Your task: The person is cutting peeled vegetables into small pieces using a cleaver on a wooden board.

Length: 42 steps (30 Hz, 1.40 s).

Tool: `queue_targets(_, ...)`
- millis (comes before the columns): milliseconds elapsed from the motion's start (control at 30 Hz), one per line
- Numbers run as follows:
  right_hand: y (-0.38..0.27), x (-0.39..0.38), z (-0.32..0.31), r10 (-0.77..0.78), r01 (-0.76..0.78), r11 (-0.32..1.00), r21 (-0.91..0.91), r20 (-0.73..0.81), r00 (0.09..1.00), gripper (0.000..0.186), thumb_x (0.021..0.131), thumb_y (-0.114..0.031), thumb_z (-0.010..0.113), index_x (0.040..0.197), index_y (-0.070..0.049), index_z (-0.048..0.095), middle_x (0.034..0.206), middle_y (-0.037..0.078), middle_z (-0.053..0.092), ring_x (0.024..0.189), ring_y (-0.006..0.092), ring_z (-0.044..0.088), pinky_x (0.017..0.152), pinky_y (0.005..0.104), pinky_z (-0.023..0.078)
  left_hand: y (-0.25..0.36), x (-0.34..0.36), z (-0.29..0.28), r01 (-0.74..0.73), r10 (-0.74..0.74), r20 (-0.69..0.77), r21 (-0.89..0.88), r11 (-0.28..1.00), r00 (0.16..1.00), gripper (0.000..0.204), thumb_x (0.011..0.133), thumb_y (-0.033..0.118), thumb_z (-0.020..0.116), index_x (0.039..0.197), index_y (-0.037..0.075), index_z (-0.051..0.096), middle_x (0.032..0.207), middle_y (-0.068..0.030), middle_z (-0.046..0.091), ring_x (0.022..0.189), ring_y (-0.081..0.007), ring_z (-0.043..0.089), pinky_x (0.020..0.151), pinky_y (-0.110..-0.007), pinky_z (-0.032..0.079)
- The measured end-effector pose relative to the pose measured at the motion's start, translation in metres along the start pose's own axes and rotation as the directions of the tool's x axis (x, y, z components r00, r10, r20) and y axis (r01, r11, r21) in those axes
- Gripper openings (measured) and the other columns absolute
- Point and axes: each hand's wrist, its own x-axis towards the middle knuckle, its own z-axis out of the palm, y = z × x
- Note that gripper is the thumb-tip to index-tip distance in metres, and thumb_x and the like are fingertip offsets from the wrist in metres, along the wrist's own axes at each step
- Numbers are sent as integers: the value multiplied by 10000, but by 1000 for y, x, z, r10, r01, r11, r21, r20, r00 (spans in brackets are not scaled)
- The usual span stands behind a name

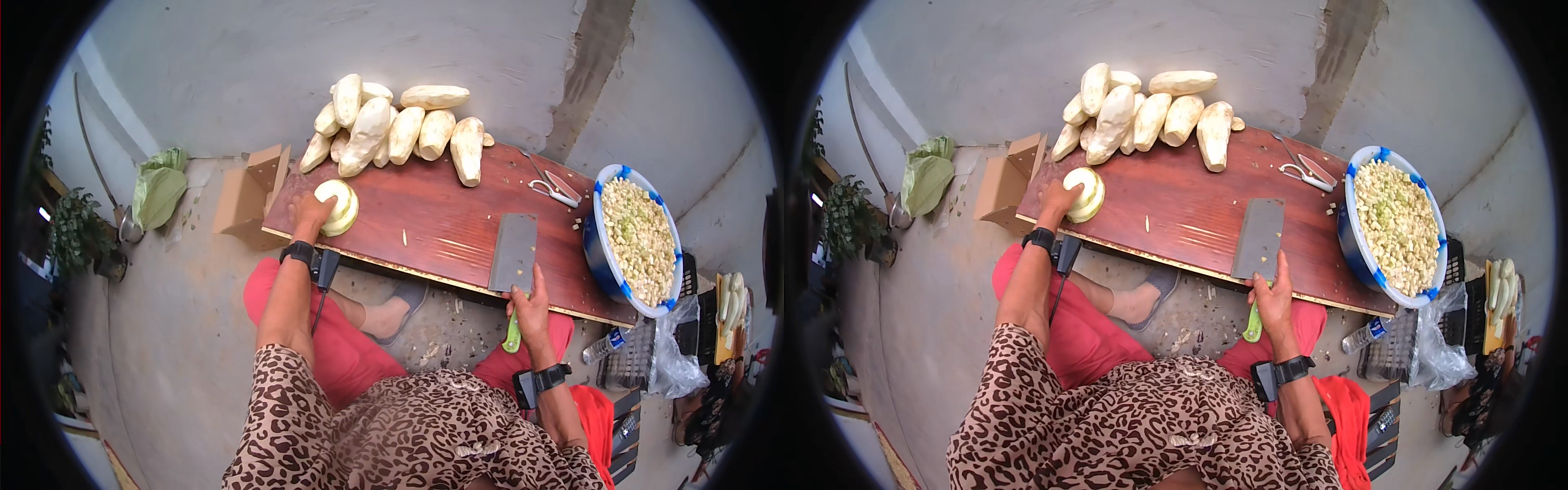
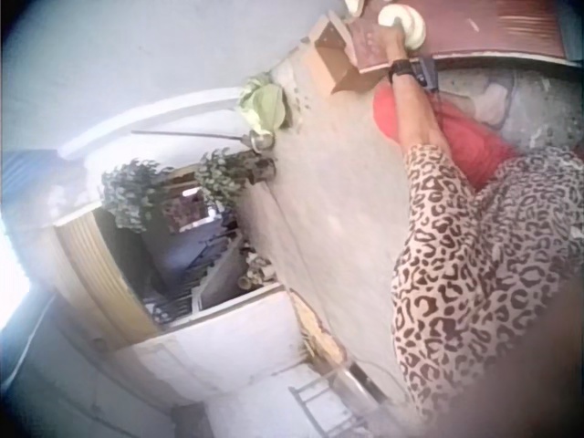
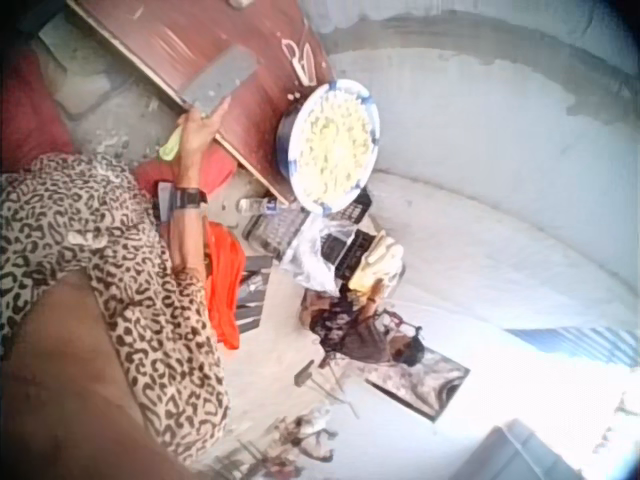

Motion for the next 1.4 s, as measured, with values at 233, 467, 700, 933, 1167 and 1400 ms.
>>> queue_targets(233, 21, 2, -10, 144, -144, 990, -4, -19, 989, 754, 936, 31, 533, 1547, -5, 92, 1141, 150, 583, 730, 142, 627, 479, 240, 486, 15, -8, -5, 10, -10, -2, -197, 980, 1000, 673, 714, 448, 786, 1178, -23, 658, 1198, -256, 648, 1146, -390, 611, 974, -454, 477)
queue_targets(467, 22, 2, -10, 47, -49, 996, 76, 25, 999, 744, 944, 3, 550, 1545, -4, 111, 1191, 153, 567, 789, 157, 641, 482, 242, 481, 5, 10, 14, -77, -10, -214, -397, 915, 977, 572, 672, 342, 844, 1060, -36, 659, 1061, -253, 689, 998, -374, 674, 854, -441, 524)
queue_targets(700, 18, 1, -14, 76, -78, 993, 89, 29, 997, 752, 948, -17, 566, 1543, 9, 107, 1217, 166, 560, 793, 157, 638, 491, 245, 483, 48, -29, -2, -246, 101, -281, -544, 802, 954, 471, 783, 127, 790, 1158, -42, 563, 1073, -165, 664, 894, -246, 671, 764, -363, 546)
queue_targets(933, 13, 1, -9, 74, -74, 994, 80, 9, 997, 760, 947, -5, 560, 1550, -16, 99, 1103, 151, 616, 736, 144, 626, 488, 246, 480, 114, -95, 26, -37, 455, 192, -893, 449, 869, 404, 853, 65, 734, 1197, -45, 553, 1092, -153, 674, 920, -195, 667, 768, -303, 557)
queue_targets(1167, -43, -7, -3, 81, -108, 921, -374, -87, 993, 763, 896, 0, 593, 1536, -18, 178, 946, 157, 678, 677, 203, 657, 555, 347, 526, 145, -158, 86, -541, 700, 14, -623, 565, 714, 531, 826, 108, 742, 1284, -23, 510, 1118, -169, 611, 960, -265, 623, 832, -376, 524)
queue_targets(1400, -64, -6, -7, -156, 189, 572, -798, 121, 980, 732, 844, -54, 636, 1484, 21, 289, 840, 282, 663, 778, 467, 648, 718, 507, 521, 140, -192, 94, -818, 856, -112, -377, 434, 505, 695, 753, 401, 776, 1278, 16, 531, 1274, -188, 507, 1220, -359, 440, 1072, -487, 284)
